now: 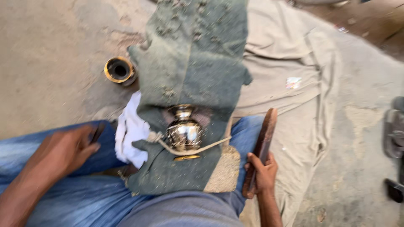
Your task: The person uses a hammer and a chisel to engrave a small silver-colored metal vessel that is secured with a rope on a cushion. The person repeatedly taps the chisel against the vessel's surface to create decorative patterns.
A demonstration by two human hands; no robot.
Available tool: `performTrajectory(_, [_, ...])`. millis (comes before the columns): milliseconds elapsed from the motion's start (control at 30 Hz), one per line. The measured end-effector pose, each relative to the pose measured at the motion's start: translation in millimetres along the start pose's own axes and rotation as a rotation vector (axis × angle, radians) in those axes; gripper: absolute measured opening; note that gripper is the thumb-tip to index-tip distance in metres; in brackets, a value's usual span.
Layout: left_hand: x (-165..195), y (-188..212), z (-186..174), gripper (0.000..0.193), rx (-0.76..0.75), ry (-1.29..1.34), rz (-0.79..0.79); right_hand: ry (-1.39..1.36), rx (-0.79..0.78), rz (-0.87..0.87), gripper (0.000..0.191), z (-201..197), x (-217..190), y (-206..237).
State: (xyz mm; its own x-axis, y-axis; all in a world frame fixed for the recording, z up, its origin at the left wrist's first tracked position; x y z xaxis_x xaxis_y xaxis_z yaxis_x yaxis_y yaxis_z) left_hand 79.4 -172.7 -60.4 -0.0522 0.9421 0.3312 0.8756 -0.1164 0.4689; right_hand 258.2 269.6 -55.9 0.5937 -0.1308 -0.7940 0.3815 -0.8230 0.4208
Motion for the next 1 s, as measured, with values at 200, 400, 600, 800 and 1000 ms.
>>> performTrajectory(200, [-1.0, 25.9, 2.8, 0.035, 0.438, -0.487, 0.238, -0.013, 0.021, 0.054, 0.021, 14.2, -32.7, 9.8])
performTrajectory(400, [77.8, 15.1, -0.6, 0.031, 0.147, 1.007, 0.060, 0.018, 0.032, 0.055, 0.022, 14.1, -33.2, 12.1])
performTrajectory(600, [130.7, 5.0, 12.0, 0.034, -0.062, 1.124, 0.059, -0.017, 0.069, 0.072, 0.027, 13.0, -30.2, 5.1])
performTrajectory(800, [128.7, 0.7, 36.2, 0.040, -0.231, 1.044, -0.015, -0.059, 0.072, 0.067, 0.030, 10.2, -47.5, 7.4])
performTrajectory(1000, [117.9, 1.5, 59.6, 0.042, -0.105, 0.952, 0.093, -0.048, 0.075, 0.121, 0.034, 9.0, -70.9, 17.6])
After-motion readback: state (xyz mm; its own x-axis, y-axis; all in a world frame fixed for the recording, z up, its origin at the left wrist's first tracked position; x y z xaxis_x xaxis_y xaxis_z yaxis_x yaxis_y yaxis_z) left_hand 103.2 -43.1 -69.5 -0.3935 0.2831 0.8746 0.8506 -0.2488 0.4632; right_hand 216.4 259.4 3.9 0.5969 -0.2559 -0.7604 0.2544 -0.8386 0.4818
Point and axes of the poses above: each hand's wrist, its own y-axis away from the middle knuckle, its own z-axis out of the palm, x = y × z, the point moved 1 cm from there along -y, towards the middle knuckle, and after that the axes turned 15 degrees about x, right-handed, at the moved point
